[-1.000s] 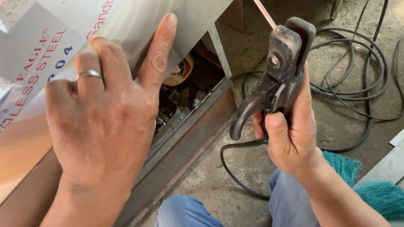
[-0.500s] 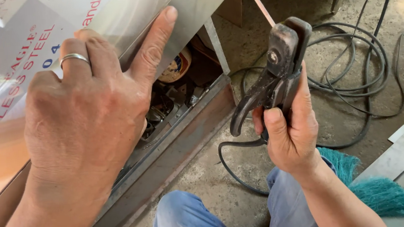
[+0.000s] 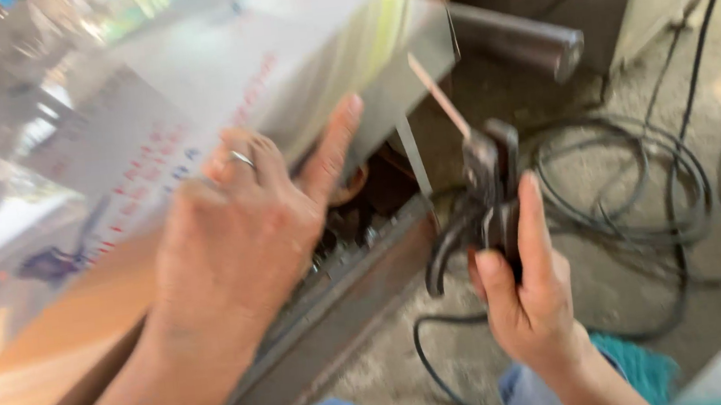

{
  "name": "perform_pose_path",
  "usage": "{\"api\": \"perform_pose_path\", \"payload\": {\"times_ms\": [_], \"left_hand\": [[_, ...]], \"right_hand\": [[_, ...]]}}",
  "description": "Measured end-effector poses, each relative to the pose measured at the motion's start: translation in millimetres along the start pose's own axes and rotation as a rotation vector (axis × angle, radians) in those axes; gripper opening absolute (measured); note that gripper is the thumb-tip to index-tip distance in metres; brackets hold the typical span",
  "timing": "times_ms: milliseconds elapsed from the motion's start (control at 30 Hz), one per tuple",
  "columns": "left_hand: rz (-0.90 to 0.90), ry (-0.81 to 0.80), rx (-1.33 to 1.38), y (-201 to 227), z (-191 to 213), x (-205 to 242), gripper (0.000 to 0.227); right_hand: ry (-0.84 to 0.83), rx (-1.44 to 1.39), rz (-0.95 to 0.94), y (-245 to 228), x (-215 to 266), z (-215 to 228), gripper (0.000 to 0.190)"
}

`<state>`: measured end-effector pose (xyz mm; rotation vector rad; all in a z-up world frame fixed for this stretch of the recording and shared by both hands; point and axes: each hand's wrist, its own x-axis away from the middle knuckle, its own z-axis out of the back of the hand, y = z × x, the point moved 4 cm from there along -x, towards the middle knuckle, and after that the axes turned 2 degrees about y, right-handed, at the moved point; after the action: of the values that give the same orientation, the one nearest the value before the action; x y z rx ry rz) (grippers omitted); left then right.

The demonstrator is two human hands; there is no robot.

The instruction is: The recorder is spot welding or tack welding pieces of a stainless steel assembly.

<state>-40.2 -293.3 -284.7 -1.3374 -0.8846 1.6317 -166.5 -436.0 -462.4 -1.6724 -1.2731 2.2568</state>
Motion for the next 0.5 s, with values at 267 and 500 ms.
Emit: {"api": "perform_pose_path", "payload": {"times_ms": [267,500], "left_hand": [[-0.027,0.005,0.030,5,-3,-2,0.092],[-0.046,0.001,0.169,-1,-3,7,0.071]], "right_hand": [[0.011,-0.032,-0.043,9,8,-12,0.070],[-0.054,0.135,0.000,-6,13,-9,0.066]]}}
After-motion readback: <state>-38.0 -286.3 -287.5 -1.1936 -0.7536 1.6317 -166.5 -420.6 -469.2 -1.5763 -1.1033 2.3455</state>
